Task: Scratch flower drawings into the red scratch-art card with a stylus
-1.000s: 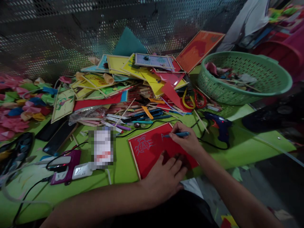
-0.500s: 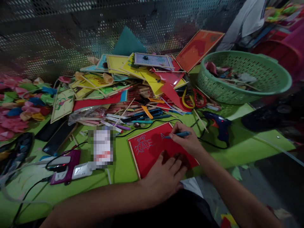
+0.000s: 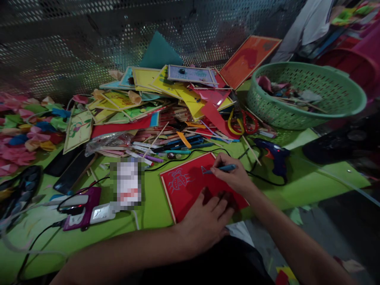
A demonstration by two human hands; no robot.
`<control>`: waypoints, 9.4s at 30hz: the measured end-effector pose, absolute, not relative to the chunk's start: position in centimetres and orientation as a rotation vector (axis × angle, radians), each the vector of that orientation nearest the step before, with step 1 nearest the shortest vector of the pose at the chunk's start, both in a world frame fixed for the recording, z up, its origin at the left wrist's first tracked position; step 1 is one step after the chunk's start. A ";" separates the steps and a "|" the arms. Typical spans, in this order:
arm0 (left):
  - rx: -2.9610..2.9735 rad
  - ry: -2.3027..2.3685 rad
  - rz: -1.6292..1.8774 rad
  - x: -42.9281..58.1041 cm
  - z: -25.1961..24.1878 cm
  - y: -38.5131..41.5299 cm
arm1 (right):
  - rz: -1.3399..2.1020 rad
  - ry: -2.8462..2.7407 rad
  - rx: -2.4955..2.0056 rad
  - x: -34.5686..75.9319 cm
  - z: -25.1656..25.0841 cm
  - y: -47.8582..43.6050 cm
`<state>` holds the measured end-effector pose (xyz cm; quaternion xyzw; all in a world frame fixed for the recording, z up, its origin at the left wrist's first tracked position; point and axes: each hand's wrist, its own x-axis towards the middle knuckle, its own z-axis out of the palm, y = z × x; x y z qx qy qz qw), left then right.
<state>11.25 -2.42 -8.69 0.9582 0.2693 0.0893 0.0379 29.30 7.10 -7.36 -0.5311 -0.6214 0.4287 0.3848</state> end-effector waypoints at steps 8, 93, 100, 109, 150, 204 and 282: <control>2.938 0.823 0.255 11.2 -8.6 -2.4 | 1.057 -1.568 -1.362 29.2 -7.1 7.1; 2.951 0.803 0.257 11.4 -9.0 -2.4 | 1.039 -1.572 -1.375 29.0 -8.2 7.4; 2.958 0.808 0.283 11.4 -9.1 -2.4 | 0.958 -1.547 -1.390 28.9 -7.9 7.6; 2.967 0.825 0.315 11.4 -9.1 -2.4 | 0.959 -1.513 -1.386 29.0 -7.6 7.6; 2.952 0.802 0.264 11.4 -9.0 -2.5 | 1.037 -1.639 -1.375 28.6 -7.2 7.5; 2.950 0.822 0.302 11.3 -9.0 -2.5 | 1.048 -1.406 -1.342 29.3 -6.7 7.3; 2.948 0.814 0.288 11.4 -8.6 -2.3 | 1.090 -1.492 -1.288 29.3 -6.4 7.0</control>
